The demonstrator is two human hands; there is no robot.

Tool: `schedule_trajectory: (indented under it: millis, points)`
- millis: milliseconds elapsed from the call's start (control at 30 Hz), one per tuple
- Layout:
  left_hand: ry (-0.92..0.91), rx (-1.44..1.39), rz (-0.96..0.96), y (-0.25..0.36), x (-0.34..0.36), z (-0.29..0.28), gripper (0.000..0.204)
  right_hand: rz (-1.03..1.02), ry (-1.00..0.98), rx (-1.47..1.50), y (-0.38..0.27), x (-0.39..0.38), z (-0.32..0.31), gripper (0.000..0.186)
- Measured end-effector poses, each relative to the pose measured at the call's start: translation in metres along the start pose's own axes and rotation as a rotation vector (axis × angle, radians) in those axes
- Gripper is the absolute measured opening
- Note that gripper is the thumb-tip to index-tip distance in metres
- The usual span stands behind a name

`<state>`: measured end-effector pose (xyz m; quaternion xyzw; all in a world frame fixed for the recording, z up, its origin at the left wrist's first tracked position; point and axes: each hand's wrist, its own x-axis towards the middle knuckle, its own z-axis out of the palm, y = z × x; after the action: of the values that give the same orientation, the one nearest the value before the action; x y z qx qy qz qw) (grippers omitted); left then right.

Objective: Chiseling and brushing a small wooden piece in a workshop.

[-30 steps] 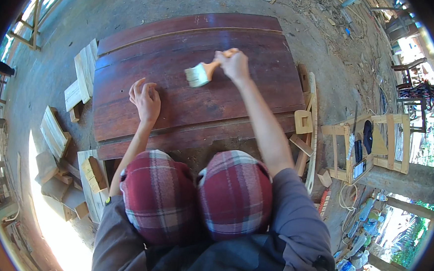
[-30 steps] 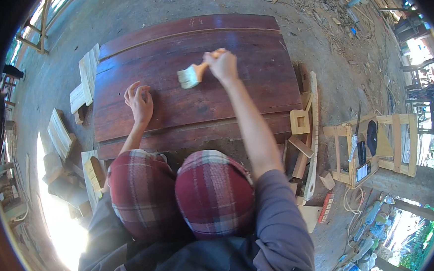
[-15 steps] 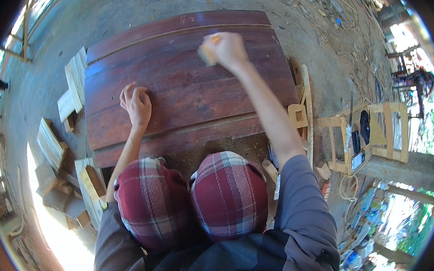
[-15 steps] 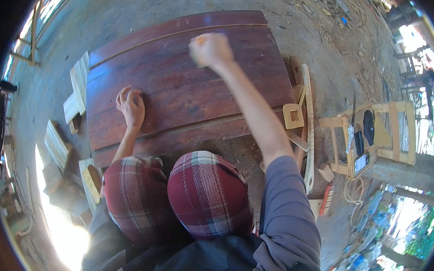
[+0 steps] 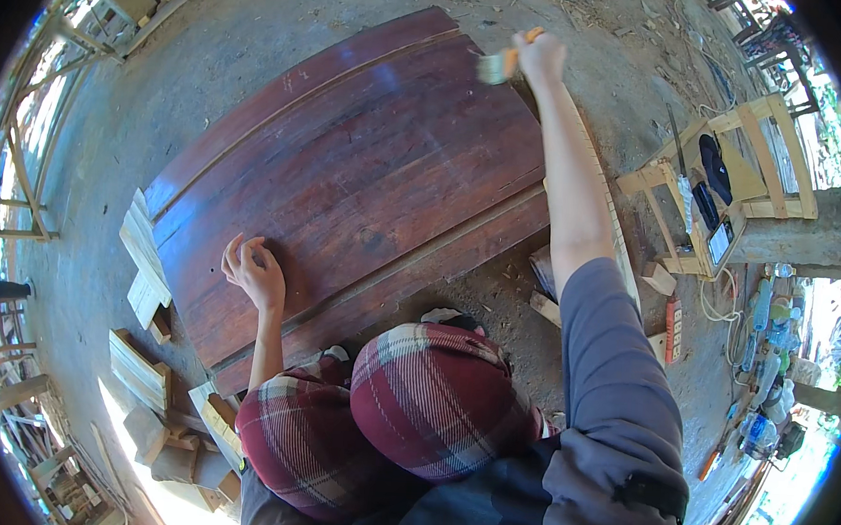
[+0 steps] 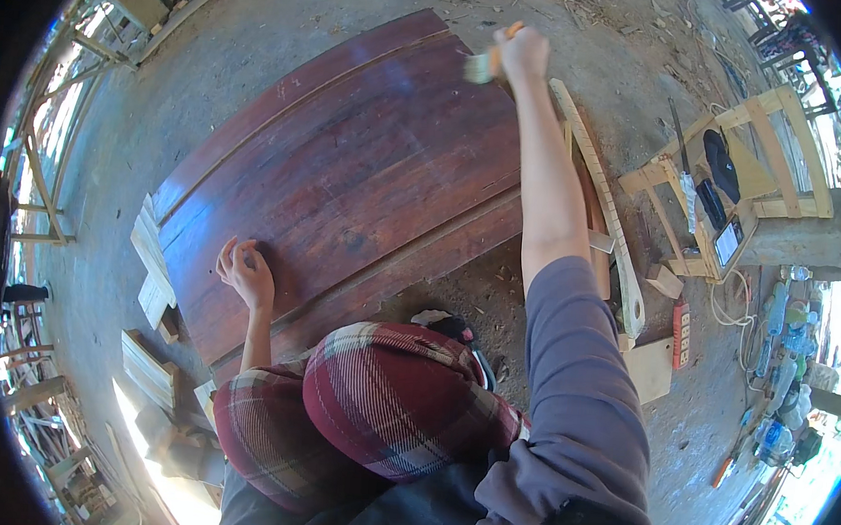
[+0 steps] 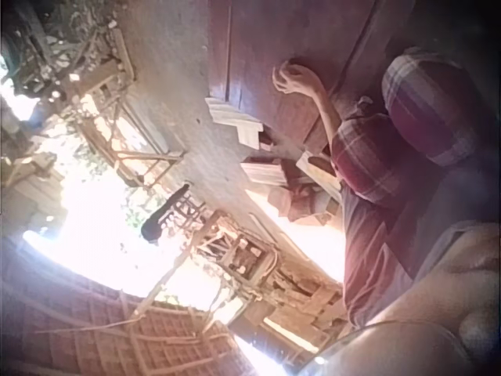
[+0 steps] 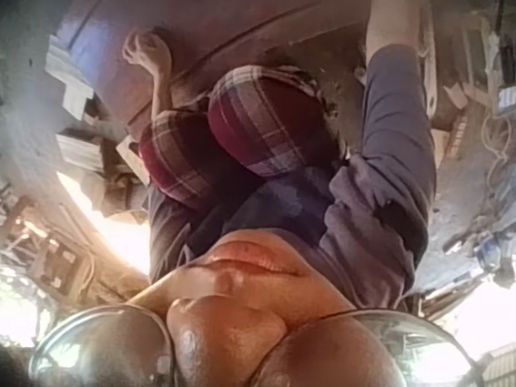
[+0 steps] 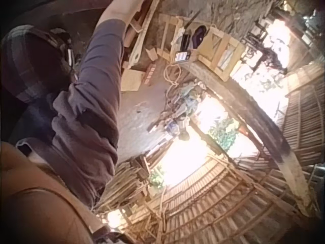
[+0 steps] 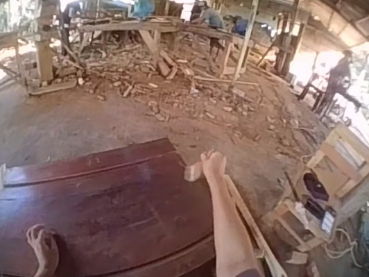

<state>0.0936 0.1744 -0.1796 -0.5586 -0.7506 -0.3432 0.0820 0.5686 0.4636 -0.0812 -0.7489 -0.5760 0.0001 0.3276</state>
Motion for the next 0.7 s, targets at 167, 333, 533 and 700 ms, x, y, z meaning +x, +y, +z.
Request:
schedule_trajectory:
  millis: [167,333,533,700]
  points:
    - [-0.015,0.048,0.023,-0.013,-0.001,-0.002,0.01,-0.078,-0.114,0.165,-0.061,-0.021,-0.004,0.032]
    - [-0.027,0.063,0.055,-0.012,-0.003,-0.001,0.011,-0.412,-0.615,0.704,-0.162,-0.134,0.034,0.038]
    - [0.022,0.048,-0.031,-0.017,-0.006,0.005,0.027,-0.052,-0.2,1.003,-0.094,-0.171,0.044,0.02]
    - [0.029,0.091,0.043,-0.027,-0.006,0.008,0.03,0.002,0.399,0.401,0.035,-0.151,-0.06,0.026]
